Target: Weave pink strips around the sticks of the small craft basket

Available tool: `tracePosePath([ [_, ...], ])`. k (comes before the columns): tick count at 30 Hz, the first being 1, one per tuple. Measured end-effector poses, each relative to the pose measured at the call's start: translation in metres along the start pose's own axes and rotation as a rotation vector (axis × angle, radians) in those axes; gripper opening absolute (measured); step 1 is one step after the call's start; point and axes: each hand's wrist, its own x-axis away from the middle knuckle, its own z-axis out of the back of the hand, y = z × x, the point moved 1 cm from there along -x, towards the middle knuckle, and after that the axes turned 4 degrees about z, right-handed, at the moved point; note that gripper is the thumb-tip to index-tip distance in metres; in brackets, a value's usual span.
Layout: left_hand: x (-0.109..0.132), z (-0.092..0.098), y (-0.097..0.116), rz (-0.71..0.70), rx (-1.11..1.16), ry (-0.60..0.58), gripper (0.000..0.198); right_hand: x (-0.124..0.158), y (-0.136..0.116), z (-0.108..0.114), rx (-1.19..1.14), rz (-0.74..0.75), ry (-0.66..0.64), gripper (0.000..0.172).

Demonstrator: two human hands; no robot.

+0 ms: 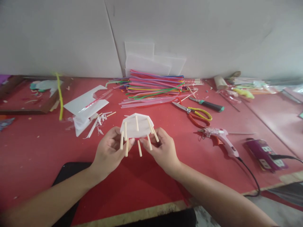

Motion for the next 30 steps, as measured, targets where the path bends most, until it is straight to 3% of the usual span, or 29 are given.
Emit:
tracePosePath([
  [6, -0.002, -0.0021, 0.0033, 0.025, 0.047, -0.021, 0.02, -0.0005, -0.0043, -0.0005, -0.041, -0.066, -0.138, 0.029],
  [11, -0.0052, -0.0034, -0.0007, 0.042, 0.02, -0.053, 0.009, 0.0006, -0.001, -0.002, -0.223, -0.169, -0.134, 0.028],
  [14, -0.006, -0.0031, -0.0039, 0.075, 0.037, -0.079, 0.025, 0.0016, 0.0019, -0.0034, -0.338, -0.22, -0.119, 0.03],
  [17, -0.0064, -0.0029, -0.0044, 0.047, 0.053, -0.087, 0.036, 0.0027, 0.0023, -0.0041, -0.351, -0.235, -0.113, 0.033],
  [22, -0.0067, -0.0025, -0.0037, 0.029, 0.055, -0.094, 0.039, 0.0037, 0.0018, -0.0043, -0.337, -0.228, -0.112, 0.034],
  [30, -0.0046, -0.0025, 0.0034, 0.076, -0.049, -0.038, 0.025, 0.0053, 0.0019, -0.0044, -0.367, -0.249, -0.12, 0.035],
])
